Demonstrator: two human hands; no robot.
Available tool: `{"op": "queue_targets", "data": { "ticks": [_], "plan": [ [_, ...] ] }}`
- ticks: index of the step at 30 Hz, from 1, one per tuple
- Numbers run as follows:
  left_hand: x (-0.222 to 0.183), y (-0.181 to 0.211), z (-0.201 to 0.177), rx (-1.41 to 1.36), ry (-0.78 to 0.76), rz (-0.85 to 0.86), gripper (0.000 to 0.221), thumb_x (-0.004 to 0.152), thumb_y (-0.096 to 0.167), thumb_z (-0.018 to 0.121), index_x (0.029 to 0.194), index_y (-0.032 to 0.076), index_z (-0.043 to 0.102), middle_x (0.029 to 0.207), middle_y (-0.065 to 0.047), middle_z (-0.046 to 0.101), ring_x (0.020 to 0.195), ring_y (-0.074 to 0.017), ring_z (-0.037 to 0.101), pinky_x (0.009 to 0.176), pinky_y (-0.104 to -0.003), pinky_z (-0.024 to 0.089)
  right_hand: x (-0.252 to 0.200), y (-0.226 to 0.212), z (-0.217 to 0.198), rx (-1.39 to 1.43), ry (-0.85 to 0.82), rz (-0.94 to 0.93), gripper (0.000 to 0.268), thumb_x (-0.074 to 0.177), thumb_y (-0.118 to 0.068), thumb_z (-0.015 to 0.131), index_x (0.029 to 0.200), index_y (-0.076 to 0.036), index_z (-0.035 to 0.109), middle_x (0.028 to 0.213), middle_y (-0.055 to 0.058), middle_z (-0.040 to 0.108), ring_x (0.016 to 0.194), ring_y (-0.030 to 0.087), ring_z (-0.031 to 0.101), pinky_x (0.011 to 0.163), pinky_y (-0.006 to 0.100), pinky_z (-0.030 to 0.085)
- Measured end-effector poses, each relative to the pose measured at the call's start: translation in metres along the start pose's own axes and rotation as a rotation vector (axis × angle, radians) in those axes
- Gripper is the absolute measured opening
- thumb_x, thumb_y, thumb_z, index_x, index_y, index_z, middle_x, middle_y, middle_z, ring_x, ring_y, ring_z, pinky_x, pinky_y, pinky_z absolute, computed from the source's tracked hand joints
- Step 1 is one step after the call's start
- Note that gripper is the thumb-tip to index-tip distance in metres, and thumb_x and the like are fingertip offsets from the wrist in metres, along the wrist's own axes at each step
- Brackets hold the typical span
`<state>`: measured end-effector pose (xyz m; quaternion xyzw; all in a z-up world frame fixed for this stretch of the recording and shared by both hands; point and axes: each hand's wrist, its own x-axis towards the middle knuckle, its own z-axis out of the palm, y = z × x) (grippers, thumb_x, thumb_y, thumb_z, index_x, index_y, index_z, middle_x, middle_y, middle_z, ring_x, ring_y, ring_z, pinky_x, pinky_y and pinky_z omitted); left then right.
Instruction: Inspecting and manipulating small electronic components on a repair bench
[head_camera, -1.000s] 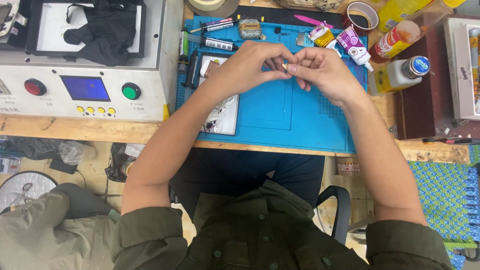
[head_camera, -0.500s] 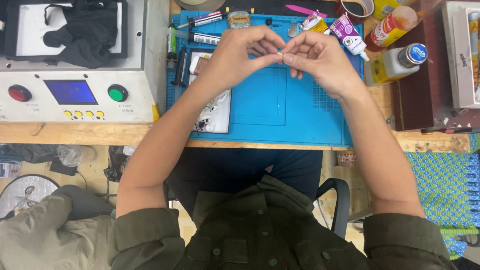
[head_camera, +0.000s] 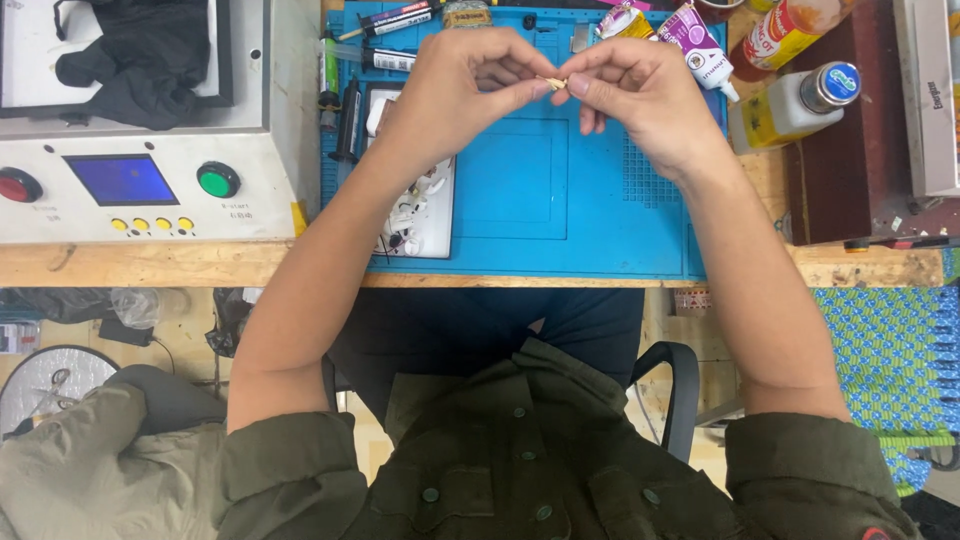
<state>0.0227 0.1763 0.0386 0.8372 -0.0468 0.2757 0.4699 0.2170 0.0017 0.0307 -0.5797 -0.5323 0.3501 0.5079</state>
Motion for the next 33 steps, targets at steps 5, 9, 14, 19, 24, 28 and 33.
{"op": "queue_targets", "data": {
  "ticks": [5, 9, 14, 19, 24, 28, 33],
  "plan": [
    [-0.0001, 0.0004, -0.0025, -0.034, -0.012, -0.018, 0.011, 0.11, 0.005, 0.078, 0.121, 0.003, 0.077, 0.112, -0.013, 0.081, 0.104, -0.0209, 0.082, 0.095, -0.03, 0.069, 0.0007, 0.001, -0.0009, -0.016, -0.017, -0.027, 0.014, 0.12, -0.011, 0.064, 0.131, -0.003, 0.07, 0.115, 0.013, 0.079, 0.076, 0.013, 0.07, 0.071, 0.021, 0.056],
    [0.0004, -0.0017, -0.0033, -0.064, -0.028, -0.011, 0.01, 0.111, 0.005, 0.077, 0.121, 0.003, 0.077, 0.111, -0.014, 0.08, 0.104, -0.0215, 0.081, 0.095, -0.031, 0.069, 0.0008, -0.0005, -0.0005, 0.012, -0.026, -0.024, 0.019, 0.121, -0.018, 0.06, 0.132, -0.004, 0.068, 0.114, 0.014, 0.08, 0.073, 0.015, 0.071, 0.067, 0.021, 0.054],
    [0.0016, 0.0005, -0.0032, -0.074, -0.05, -0.017, 0.009, 0.109, 0.005, 0.08, 0.118, 0.003, 0.078, 0.111, -0.013, 0.08, 0.103, -0.0216, 0.08, 0.096, -0.032, 0.069, 0.0008, 0.0003, -0.0006, 0.01, 0.022, -0.002, 0.015, 0.123, -0.019, 0.061, 0.129, -0.007, 0.067, 0.097, 0.006, 0.074, 0.069, 0.008, 0.065, 0.066, 0.017, 0.052],
    [0.0007, 0.0033, -0.0042, -0.083, -0.026, -0.062, 0.01, 0.109, 0.002, 0.08, 0.118, 0.003, 0.077, 0.11, -0.012, 0.08, 0.103, -0.0192, 0.08, 0.096, -0.029, 0.068, 0.0, -0.0024, -0.0012, 0.071, 0.023, -0.018, 0.015, 0.121, -0.016, 0.062, 0.131, -0.006, 0.064, 0.105, 0.012, 0.077, 0.078, 0.015, 0.073, 0.073, 0.023, 0.063],
    [0.0006, 0.0001, -0.0046, -0.091, -0.025, -0.066, 0.01, 0.109, -0.001, 0.078, 0.118, 0.002, 0.076, 0.11, -0.013, 0.08, 0.103, -0.0197, 0.08, 0.096, -0.029, 0.068, -0.0002, -0.003, -0.0003, 0.069, 0.001, -0.015, 0.02, 0.121, -0.014, 0.058, 0.138, -0.005, 0.063, 0.113, 0.014, 0.078, 0.082, 0.019, 0.077, 0.073, 0.025, 0.064],
    [0.001, -0.0009, -0.0031, -0.108, -0.012, -0.103, 0.011, 0.107, 0.001, 0.082, 0.115, 0.004, 0.077, 0.107, -0.01, 0.08, 0.1, -0.0165, 0.079, 0.094, -0.027, 0.067, 0.0004, 0.0001, -0.0001, 0.156, 0.028, -0.024, 0.011, 0.12, -0.016, 0.064, 0.127, -0.011, 0.057, 0.103, 0.015, 0.074, 0.074, 0.02, 0.072, 0.068, 0.027, 0.064],
    [0.0004, -0.0011, -0.0026, -0.062, -0.028, -0.069, 0.01, 0.108, 0.003, 0.08, 0.117, 0.003, 0.076, 0.11, -0.012, 0.079, 0.102, -0.019, 0.08, 0.095, -0.029, 0.068, -0.0001, 0.0055, -0.0002, 0.107, 0.046, 0.074, 0.011, 0.118, -0.014, 0.065, 0.126, -0.007, 0.065, 0.108, 0.011, 0.077, 0.079, 0.017, 0.077, 0.07, 0.023, 0.063]
  ]
}}
